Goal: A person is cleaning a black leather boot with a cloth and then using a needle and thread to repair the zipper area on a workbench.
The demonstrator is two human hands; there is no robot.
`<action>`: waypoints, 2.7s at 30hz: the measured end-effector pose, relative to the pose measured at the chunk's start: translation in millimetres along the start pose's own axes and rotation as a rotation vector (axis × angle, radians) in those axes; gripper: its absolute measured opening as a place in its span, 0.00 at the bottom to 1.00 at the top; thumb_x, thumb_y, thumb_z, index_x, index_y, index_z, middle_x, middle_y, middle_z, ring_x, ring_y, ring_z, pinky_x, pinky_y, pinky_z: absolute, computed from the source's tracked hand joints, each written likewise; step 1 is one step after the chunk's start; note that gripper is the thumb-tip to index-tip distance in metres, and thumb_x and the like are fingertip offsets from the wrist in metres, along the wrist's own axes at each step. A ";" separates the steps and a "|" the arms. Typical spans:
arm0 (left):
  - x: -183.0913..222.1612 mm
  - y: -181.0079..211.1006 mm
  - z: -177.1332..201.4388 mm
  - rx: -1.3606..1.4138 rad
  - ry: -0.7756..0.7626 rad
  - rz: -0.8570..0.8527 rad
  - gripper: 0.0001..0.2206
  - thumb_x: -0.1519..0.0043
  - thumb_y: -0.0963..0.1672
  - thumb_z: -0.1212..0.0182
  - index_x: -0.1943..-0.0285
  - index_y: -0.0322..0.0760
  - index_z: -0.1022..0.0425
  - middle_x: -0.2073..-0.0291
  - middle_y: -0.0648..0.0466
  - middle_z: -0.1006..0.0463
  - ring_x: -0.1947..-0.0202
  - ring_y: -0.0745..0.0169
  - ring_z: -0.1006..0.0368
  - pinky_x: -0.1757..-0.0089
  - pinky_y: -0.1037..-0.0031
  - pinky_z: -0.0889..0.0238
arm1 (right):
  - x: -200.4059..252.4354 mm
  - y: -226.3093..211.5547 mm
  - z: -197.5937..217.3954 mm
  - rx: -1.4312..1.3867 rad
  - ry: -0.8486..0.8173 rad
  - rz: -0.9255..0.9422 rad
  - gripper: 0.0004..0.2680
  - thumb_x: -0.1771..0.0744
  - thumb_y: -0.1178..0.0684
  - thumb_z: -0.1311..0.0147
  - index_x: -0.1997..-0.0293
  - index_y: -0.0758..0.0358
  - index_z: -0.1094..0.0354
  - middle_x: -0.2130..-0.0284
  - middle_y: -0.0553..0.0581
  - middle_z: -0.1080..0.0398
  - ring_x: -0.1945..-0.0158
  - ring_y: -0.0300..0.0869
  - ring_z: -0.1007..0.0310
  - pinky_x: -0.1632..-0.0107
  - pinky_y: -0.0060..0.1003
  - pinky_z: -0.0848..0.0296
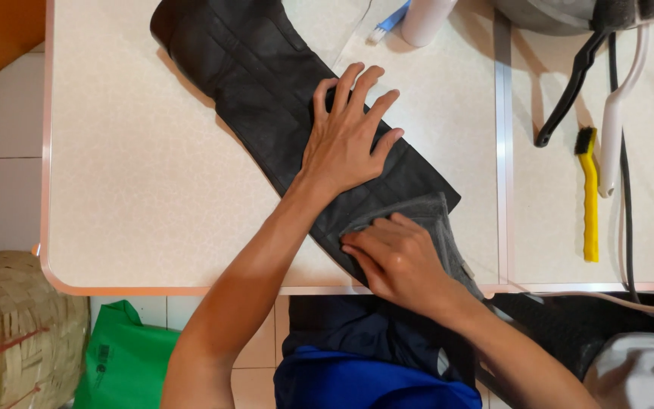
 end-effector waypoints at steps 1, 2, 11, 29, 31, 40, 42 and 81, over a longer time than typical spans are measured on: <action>-0.3 0.7 0.9 -0.002 0.002 -0.002 0.17 0.33 0.50 0.39 0.40 0.40 0.26 0.35 0.47 0.36 0.31 0.44 0.45 0.40 0.46 0.48 | -3.8 2.8 1.1 0.001 0.002 0.002 0.02 0.31 0.59 0.44 0.60 0.66 0.28 0.76 0.56 0.31 0.75 0.46 0.34 0.68 0.39 0.44; -0.8 0.8 0.8 -0.010 0.000 0.003 0.17 0.33 0.50 0.39 0.40 0.40 0.25 0.35 0.47 0.36 0.31 0.44 0.45 0.41 0.46 0.47 | -7.3 8.7 4.6 0.031 0.074 -0.050 0.02 0.31 0.59 0.43 0.59 0.65 0.27 0.71 0.55 0.26 0.73 0.45 0.31 0.68 0.39 0.41; -3.2 1.1 2.3 -0.009 0.008 -0.006 0.17 0.33 0.50 0.39 0.40 0.40 0.25 0.36 0.46 0.35 0.32 0.44 0.44 0.41 0.46 0.47 | -13.6 1.1 -6.6 -0.042 0.062 -0.118 0.03 0.31 0.59 0.46 0.62 0.63 0.27 0.70 0.53 0.23 0.70 0.45 0.29 0.64 0.39 0.39; -0.7 0.1 -0.3 -0.007 -0.004 0.010 0.17 0.34 0.50 0.38 0.41 0.40 0.25 0.36 0.47 0.35 0.31 0.44 0.45 0.41 0.45 0.48 | -8.6 6.6 -5.0 0.245 0.185 -0.227 0.02 0.31 0.60 0.46 0.60 0.62 0.27 0.80 0.53 0.34 0.78 0.45 0.38 0.68 0.40 0.41; -2.4 -1.8 1.2 0.005 -0.009 0.009 0.17 0.34 0.50 0.38 0.41 0.40 0.25 0.36 0.47 0.35 0.31 0.44 0.45 0.41 0.45 0.48 | -6.4 -4.4 -9.8 0.326 0.151 -0.193 0.02 0.31 0.61 0.48 0.60 0.62 0.30 0.82 0.54 0.40 0.79 0.46 0.40 0.68 0.42 0.43; -2.2 1.7 10.2 0.063 0.076 -0.011 0.18 0.35 0.49 0.35 0.38 0.40 0.26 0.38 0.47 0.33 0.34 0.45 0.39 0.42 0.48 0.46 | 40.7 -2.2 63.1 -0.332 0.033 -0.522 0.05 0.34 0.55 0.43 0.63 0.59 0.21 0.65 0.51 0.17 0.60 0.39 0.16 0.53 0.31 0.22; -4.6 9.0 20.5 0.230 0.146 -0.105 0.13 0.32 0.46 0.40 0.40 0.38 0.25 0.48 0.51 0.25 0.48 0.52 0.25 0.46 0.57 0.41 | 62.7 18.2 87.1 -0.198 0.216 -0.818 0.04 0.32 0.57 0.42 0.61 0.61 0.21 0.65 0.50 0.19 0.58 0.33 0.22 0.50 0.26 0.28; 96.4 33.0 58.2 1.013 0.134 0.825 0.14 0.35 0.40 0.43 0.40 0.35 0.23 0.55 0.46 0.17 0.52 0.59 0.23 0.49 0.63 0.28 | 77.9 60.4 84.1 0.021 0.476 -0.661 0.04 0.31 0.61 0.38 0.53 0.67 0.23 0.78 0.63 0.26 0.74 0.54 0.24 0.69 0.40 0.27</action>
Point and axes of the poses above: each hand's wrist, its own x-axis away from the middle knuckle, its own z-axis out of the back of the hand, y = z × x, the point moved 4 cm from there along -x, towards the middle knuckle
